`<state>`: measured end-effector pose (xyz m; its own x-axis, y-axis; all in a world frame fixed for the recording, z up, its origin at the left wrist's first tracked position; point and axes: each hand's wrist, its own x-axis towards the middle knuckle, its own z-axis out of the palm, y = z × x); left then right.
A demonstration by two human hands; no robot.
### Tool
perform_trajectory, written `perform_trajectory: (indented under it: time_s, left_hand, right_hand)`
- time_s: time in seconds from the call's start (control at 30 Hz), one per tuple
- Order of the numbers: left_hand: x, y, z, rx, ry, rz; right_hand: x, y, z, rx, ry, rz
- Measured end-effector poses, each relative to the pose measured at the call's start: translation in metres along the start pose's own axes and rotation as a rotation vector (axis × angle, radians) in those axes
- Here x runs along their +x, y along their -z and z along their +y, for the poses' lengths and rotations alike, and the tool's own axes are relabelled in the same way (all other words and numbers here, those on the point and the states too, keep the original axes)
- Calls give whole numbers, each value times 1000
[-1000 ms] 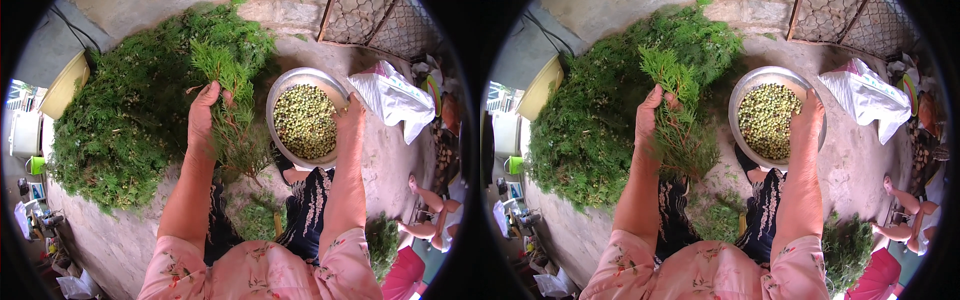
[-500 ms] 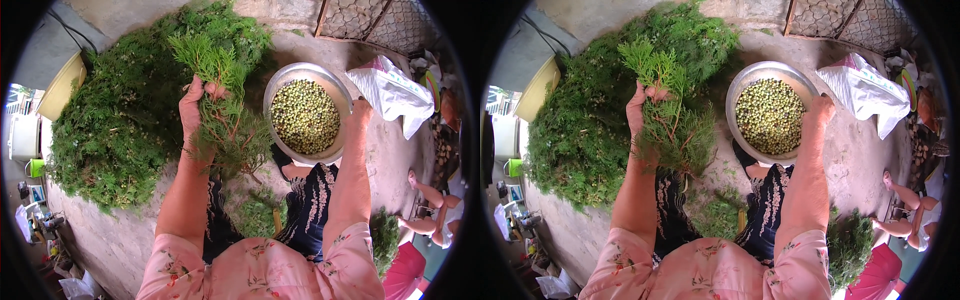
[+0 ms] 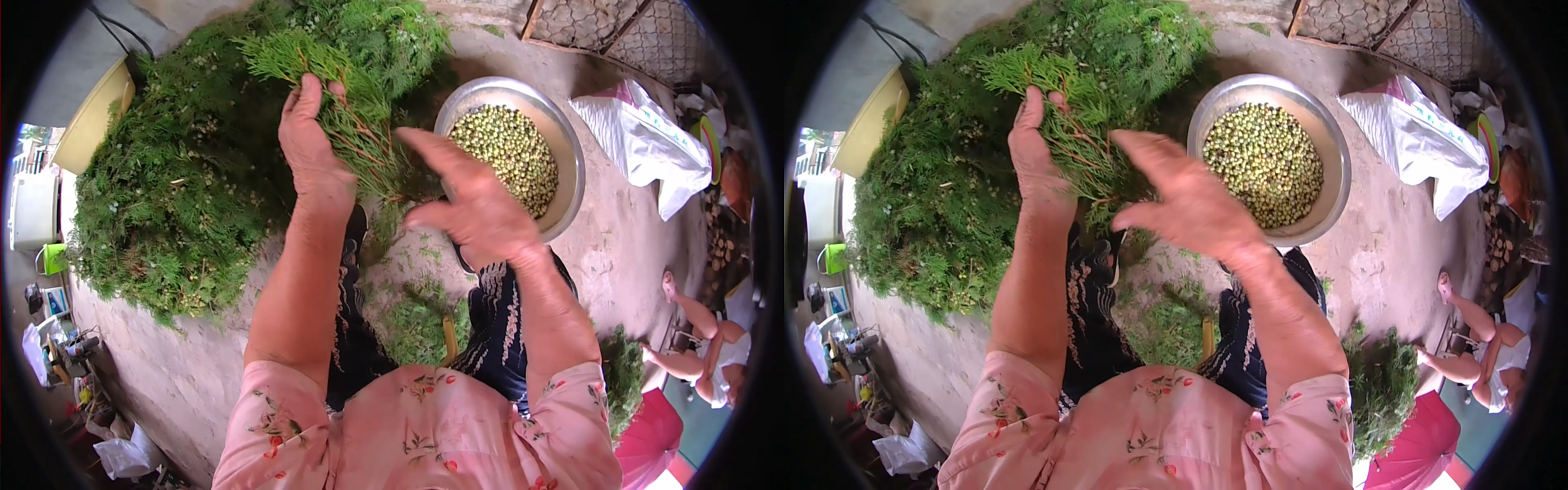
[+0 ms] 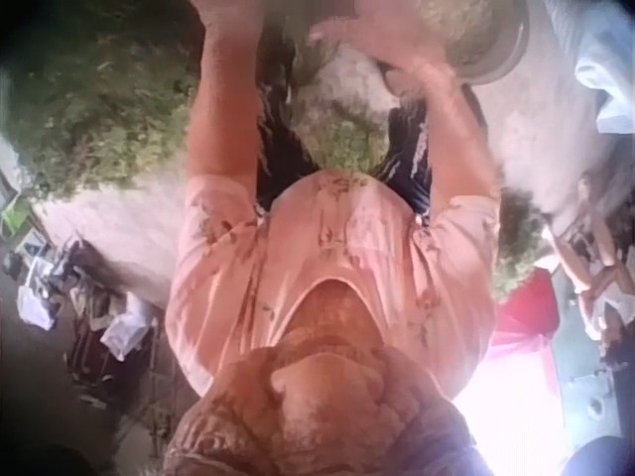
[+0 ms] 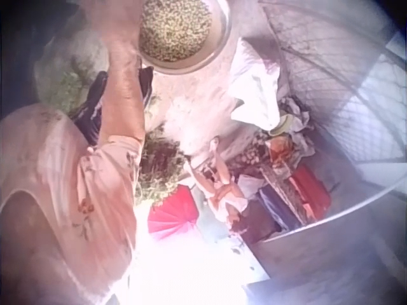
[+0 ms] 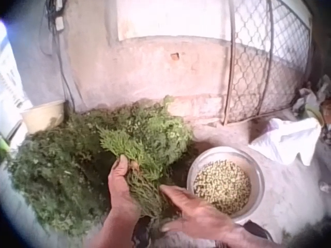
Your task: The person picks small green cones from cedar-like branches by hand and drops them into a metal bowl.
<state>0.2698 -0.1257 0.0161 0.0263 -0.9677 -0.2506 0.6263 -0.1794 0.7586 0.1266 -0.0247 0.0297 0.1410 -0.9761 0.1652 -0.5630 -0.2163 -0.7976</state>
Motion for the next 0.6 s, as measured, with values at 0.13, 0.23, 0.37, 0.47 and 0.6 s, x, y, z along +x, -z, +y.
perform_trajectory:
  time_s: [0.13, 0.23, 0.37, 0.47, 0.6]
  left_hand:
    - [3, 6, -1, -115, 157, 72]
    - [9, 14, 11, -143, 103, 159]
    - [19, 39, 24, -252, -63, 134]
    - [37, 74, 29, -293, 7, 155]
    - [29, 89, 39, -321, 39, 110]
  right_hand:
    - [1, -26, 2, -59, -140, -70]
    - [3, -19, 10, 89, 20, 42]
    - [2, 5, 9, 67, 64, 118]
    - [-9, 28, 11, -117, -56, 259]
    - [-40, 54, 50, -160, -316, 529]
